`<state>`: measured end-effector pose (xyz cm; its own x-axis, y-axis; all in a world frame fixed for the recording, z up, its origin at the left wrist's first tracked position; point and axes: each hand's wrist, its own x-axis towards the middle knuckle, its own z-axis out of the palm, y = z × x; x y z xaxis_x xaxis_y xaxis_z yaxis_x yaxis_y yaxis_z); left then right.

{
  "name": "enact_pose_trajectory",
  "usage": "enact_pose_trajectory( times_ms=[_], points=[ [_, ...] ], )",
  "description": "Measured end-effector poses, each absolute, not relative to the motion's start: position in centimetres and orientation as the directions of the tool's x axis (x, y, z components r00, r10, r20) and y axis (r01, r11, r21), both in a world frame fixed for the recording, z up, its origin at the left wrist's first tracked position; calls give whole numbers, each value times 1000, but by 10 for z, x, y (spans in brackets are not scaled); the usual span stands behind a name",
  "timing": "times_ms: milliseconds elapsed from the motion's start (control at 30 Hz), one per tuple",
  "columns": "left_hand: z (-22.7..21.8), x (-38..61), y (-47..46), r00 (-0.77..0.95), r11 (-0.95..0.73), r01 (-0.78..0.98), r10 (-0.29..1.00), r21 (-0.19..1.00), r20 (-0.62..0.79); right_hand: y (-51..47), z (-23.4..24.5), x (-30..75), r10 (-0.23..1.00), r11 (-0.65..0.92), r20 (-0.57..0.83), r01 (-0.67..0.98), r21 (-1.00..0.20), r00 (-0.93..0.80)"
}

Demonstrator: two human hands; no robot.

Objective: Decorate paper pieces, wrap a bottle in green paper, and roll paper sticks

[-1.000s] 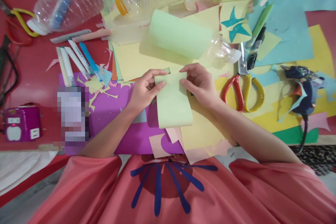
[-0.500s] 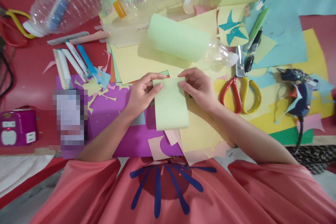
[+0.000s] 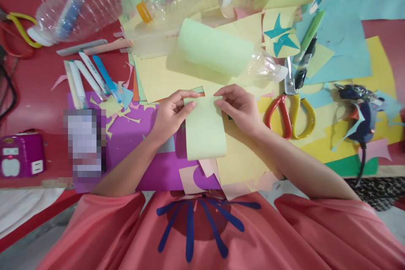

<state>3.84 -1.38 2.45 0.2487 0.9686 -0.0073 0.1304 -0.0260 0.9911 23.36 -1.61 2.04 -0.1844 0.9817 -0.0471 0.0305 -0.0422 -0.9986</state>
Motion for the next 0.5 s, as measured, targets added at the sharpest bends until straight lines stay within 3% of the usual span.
enact_pose_trajectory(
  times_ms=[500],
  points=[
    [22, 39, -14, 242, 19, 104, 969, 994, -44, -16, 22, 234, 979, -64, -68, 29, -998, -192]
  ],
)
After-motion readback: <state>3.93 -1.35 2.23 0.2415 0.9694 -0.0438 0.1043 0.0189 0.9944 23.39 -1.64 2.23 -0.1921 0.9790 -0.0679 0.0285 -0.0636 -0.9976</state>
